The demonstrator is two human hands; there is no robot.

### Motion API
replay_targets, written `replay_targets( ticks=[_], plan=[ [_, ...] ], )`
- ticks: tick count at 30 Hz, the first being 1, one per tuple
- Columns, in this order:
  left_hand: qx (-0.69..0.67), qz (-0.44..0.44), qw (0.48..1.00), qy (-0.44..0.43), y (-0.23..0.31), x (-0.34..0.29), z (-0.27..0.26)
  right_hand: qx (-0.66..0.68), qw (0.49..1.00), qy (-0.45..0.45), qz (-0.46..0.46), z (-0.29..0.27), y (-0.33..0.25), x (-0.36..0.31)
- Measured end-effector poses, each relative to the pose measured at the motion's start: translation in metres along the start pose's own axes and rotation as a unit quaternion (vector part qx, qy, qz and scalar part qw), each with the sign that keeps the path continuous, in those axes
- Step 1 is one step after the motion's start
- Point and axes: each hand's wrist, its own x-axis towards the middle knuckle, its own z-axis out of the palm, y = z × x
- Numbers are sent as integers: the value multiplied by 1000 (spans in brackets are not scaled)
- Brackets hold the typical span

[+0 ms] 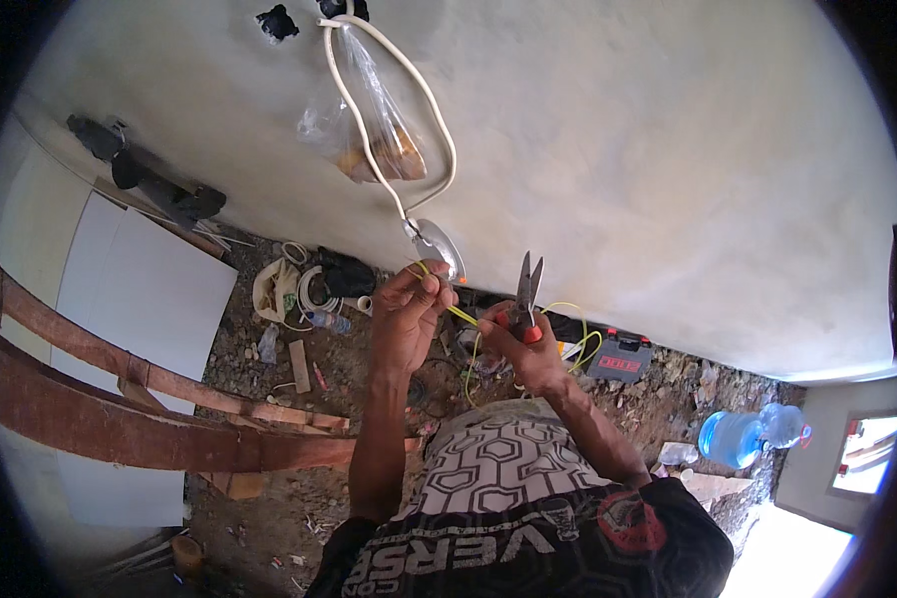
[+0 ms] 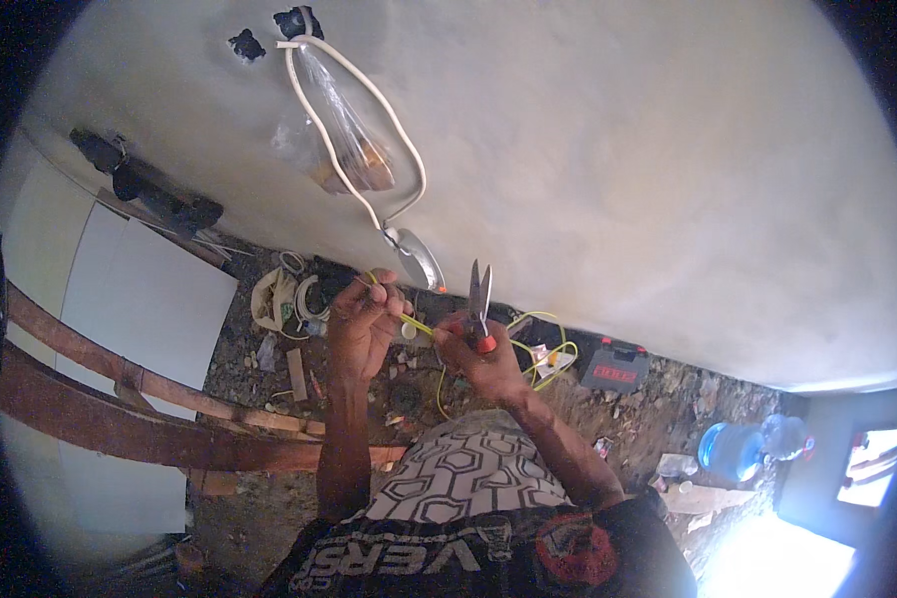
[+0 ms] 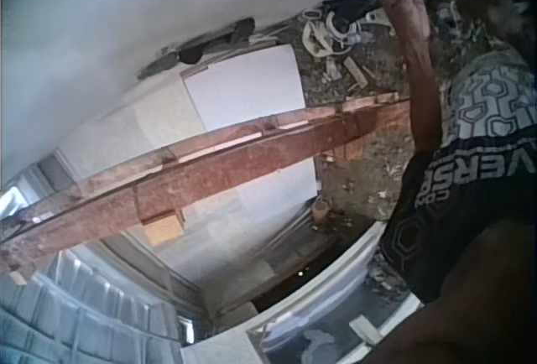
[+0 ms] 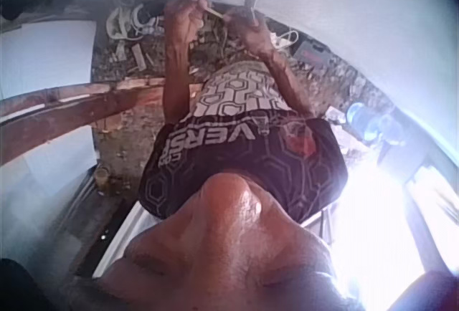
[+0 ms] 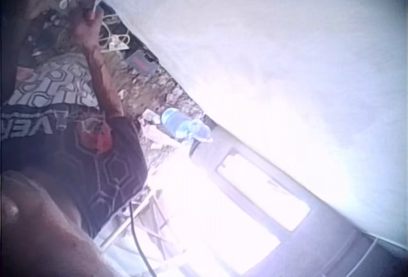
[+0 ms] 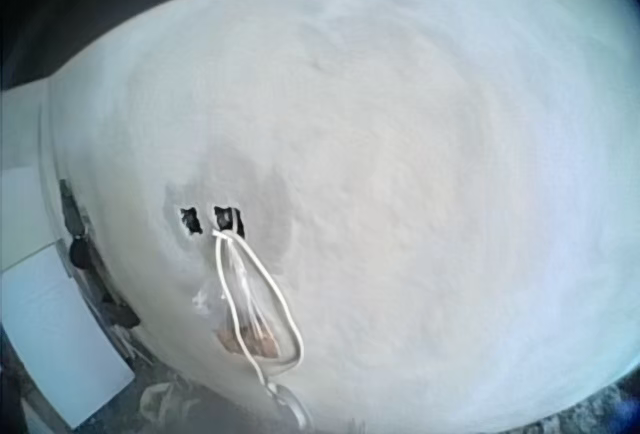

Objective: The person picks up a yellow wire from the floor, straightens it, and uses red-handled shears to cut it into smaller pieces. The person then threads the wire through a plastic bag attached to the ceiling and continues cutting the wire.

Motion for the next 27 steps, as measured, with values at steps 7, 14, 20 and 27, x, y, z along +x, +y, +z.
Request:
replay_targets(
  ticks=[7,14,20,27],
  plan=[
    [481,274,830,68,-12,13,10,-11,999,45,5,0,-1,5],
    [340,114,930,82,5,14,22,-40,998,43,8,-11,-14,10],
    [291,149,942,76,2,22,22,22,999,-21,40,-18,-29,10],
    [284,145,944,87,2,25,34,-17,995,-70,68,-34,-44,14]
  ],
)
